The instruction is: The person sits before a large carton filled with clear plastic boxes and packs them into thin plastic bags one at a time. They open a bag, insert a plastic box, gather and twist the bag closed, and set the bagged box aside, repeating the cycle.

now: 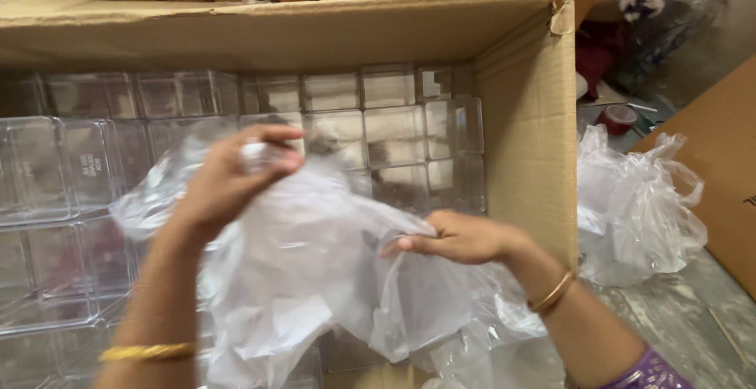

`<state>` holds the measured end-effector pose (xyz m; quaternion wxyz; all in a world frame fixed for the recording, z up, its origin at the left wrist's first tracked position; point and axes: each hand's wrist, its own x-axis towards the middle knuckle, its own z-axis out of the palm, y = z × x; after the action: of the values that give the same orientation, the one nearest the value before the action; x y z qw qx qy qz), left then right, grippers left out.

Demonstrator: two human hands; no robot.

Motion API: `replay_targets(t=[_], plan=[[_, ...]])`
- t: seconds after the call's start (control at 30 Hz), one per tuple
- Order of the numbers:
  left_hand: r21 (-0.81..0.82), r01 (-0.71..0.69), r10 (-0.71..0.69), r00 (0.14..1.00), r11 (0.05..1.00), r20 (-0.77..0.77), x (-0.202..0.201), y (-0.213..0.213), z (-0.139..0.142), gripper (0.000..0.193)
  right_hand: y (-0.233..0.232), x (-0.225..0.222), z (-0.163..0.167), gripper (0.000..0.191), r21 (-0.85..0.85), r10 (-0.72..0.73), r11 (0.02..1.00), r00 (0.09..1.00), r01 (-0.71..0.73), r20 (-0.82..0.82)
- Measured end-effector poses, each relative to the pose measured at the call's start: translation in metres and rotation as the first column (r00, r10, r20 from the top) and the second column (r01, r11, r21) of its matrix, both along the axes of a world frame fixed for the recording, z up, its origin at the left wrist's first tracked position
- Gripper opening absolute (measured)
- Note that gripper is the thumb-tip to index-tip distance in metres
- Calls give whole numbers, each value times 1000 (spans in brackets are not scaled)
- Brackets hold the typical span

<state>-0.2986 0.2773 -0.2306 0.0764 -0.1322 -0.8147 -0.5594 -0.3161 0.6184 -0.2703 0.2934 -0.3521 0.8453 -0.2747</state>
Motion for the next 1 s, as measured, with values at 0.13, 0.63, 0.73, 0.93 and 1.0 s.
replay_targets(t=[0.13,0.63,0.73,0.93,1.0], plan=[[-171,-252,290,919,953,265,34,-59,38,38,-8,-6,-29,53,-154,-181,969,980,192,82],[-806,8,354,896,592,269,61,-88,97,44,0,2,-66,57,342,201,913,974,-225,105],[-598,28,268,876,801,401,56,-76,54,44,-1,1,-59,59,395,207,891,974,-226,89],[-35,160,-152,973,986,174,28,-48,-26,42,-26,-6,-25,60,-174,-66,983,995,52,-74],[51,165,-170,976,985,137,19,-29,-37,42,-45,-5,-19,59,-398,-236,892,972,213,-9]])
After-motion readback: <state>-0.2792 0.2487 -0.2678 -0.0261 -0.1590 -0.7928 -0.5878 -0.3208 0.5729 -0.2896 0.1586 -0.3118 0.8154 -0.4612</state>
